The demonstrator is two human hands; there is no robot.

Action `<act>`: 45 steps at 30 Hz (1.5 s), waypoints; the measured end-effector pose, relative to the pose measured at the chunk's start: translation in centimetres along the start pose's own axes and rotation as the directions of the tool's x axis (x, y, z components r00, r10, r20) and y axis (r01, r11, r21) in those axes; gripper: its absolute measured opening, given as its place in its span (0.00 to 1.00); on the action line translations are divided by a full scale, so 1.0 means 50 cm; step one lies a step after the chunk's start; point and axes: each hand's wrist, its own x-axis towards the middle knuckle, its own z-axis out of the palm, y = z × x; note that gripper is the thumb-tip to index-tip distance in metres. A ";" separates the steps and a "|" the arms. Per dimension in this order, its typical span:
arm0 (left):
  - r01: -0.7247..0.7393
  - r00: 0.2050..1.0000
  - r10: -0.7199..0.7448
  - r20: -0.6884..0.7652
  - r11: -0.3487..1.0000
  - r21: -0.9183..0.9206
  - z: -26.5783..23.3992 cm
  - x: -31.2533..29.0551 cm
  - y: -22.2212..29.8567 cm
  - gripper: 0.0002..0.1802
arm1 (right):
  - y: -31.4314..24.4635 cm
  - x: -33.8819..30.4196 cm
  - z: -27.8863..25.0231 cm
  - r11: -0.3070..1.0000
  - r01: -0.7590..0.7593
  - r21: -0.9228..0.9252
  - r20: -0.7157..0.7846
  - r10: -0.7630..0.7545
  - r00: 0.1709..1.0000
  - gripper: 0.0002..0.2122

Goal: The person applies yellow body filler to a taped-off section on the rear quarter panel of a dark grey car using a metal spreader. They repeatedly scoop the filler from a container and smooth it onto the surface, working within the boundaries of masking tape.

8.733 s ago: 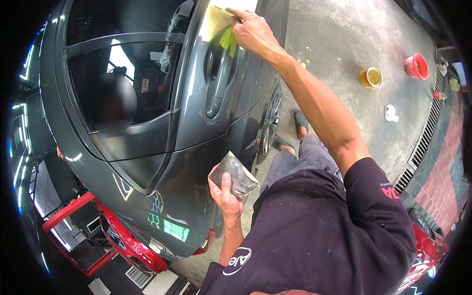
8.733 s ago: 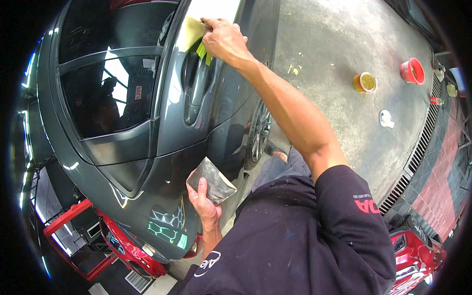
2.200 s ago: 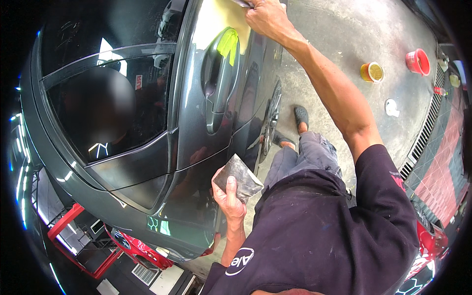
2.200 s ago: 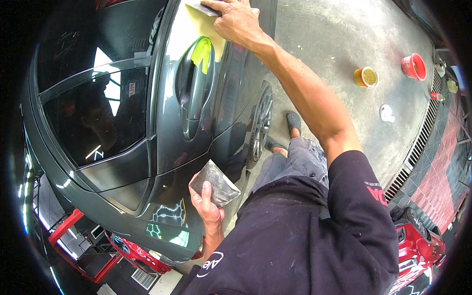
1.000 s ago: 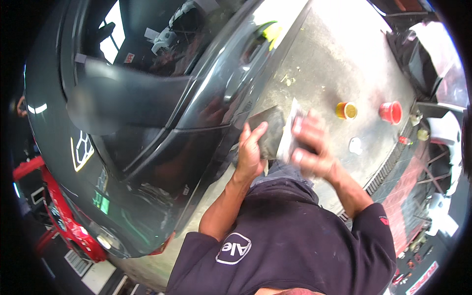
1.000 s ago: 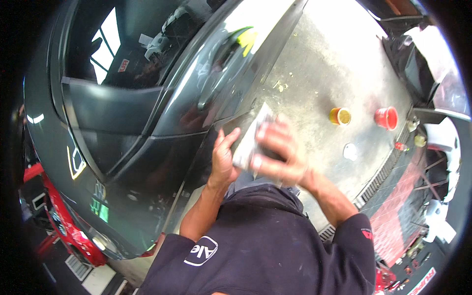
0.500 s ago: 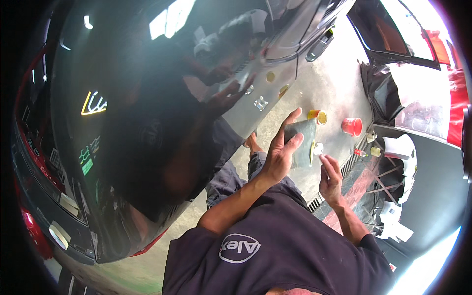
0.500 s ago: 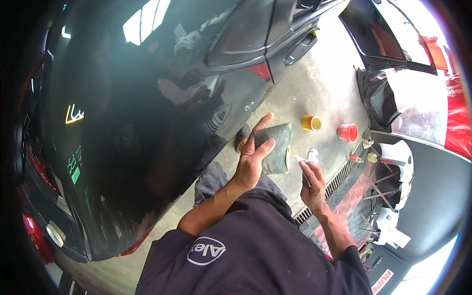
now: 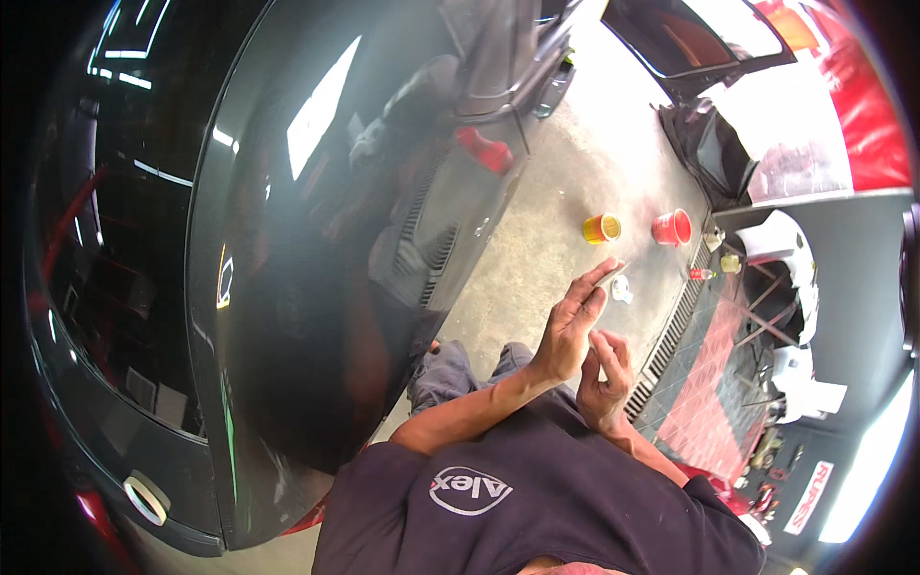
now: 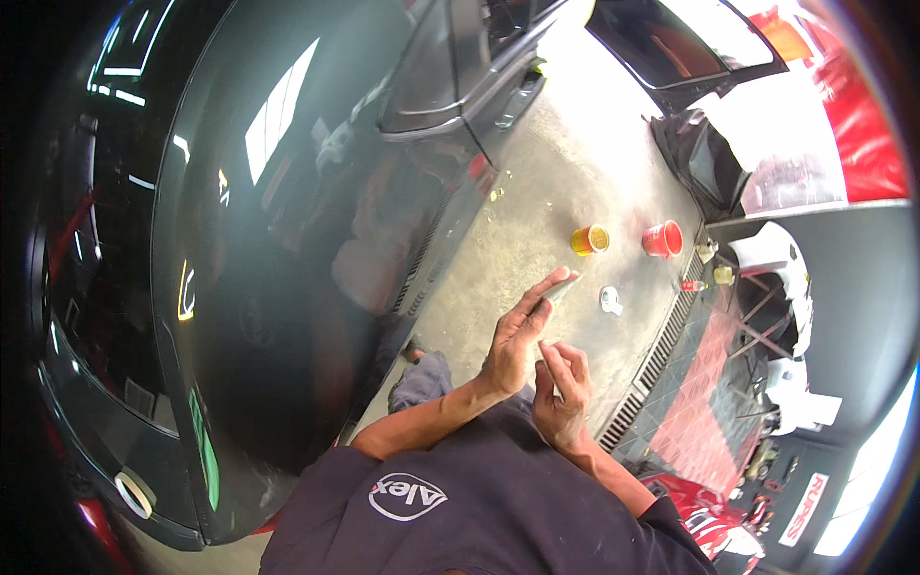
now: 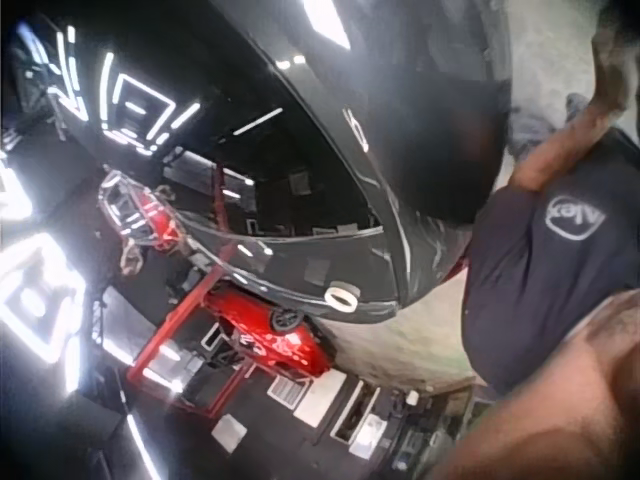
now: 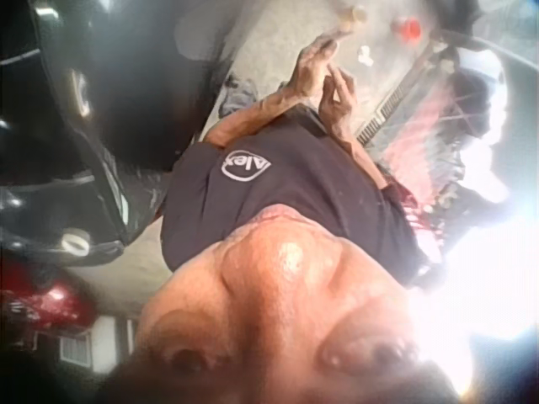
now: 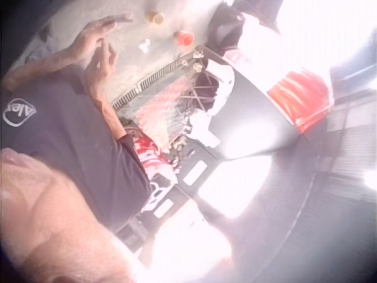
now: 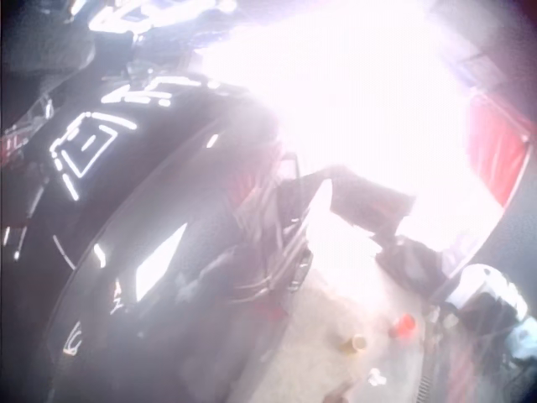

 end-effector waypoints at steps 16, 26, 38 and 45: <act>0.317 0.688 -0.561 0.460 0.803 0.505 0.116 -0.404 -0.215 0.22 | 0.237 -0.336 -0.133 0.350 -0.245 0.904 -0.230 0.881 0.412 0.16; 0.894 0.446 -0.890 0.089 0.448 -0.004 0.171 -0.628 -0.158 0.17 | 0.140 -0.597 -0.206 0.050 -0.208 0.977 0.077 0.824 0.561 0.18; 0.663 0.679 -0.730 0.076 0.654 0.365 0.119 -0.661 -0.094 0.15 | -0.005 -0.965 -0.178 0.907 -0.421 -0.005 -0.465 0.370 0.804 0.11; 0.506 0.483 -0.840 0.248 0.499 0.704 0.095 -0.792 -0.071 0.15 | -0.128 -1.102 -0.074 0.780 -0.475 -0.407 -0.220 0.421 0.880 0.16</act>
